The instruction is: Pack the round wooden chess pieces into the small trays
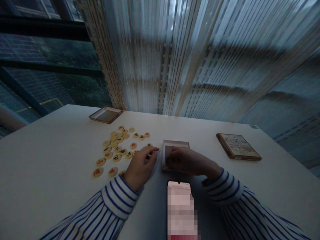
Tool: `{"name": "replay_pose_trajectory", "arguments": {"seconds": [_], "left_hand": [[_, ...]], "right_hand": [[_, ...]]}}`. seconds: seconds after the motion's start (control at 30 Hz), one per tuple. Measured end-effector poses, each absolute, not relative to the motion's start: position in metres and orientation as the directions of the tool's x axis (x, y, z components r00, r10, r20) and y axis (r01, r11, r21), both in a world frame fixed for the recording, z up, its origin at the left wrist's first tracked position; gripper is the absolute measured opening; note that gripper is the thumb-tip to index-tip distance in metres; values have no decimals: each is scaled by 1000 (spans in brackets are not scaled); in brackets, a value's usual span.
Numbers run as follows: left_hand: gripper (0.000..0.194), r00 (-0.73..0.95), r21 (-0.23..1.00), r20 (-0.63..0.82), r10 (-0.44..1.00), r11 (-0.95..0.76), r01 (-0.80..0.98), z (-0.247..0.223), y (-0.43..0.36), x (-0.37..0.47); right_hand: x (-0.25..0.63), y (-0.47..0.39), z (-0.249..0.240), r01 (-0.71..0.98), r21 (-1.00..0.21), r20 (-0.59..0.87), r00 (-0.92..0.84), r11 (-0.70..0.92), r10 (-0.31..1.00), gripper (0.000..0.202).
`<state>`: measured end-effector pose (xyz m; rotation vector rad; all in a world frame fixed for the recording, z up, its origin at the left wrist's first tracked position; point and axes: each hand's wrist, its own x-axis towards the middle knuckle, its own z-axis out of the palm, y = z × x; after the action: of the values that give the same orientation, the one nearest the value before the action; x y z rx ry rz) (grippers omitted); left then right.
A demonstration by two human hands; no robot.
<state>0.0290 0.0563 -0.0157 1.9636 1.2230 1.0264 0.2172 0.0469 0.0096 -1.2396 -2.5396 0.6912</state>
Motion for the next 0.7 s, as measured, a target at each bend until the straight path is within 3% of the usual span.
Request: {"name": "replay_pose_trajectory", "arguments": {"seconds": [0.7], "left_hand": [[24,279,802,284,917,-387,456,-17,57,30]], "right_hand": [[221,48,15,689,-513,-1,-596,511,803,16]]}}
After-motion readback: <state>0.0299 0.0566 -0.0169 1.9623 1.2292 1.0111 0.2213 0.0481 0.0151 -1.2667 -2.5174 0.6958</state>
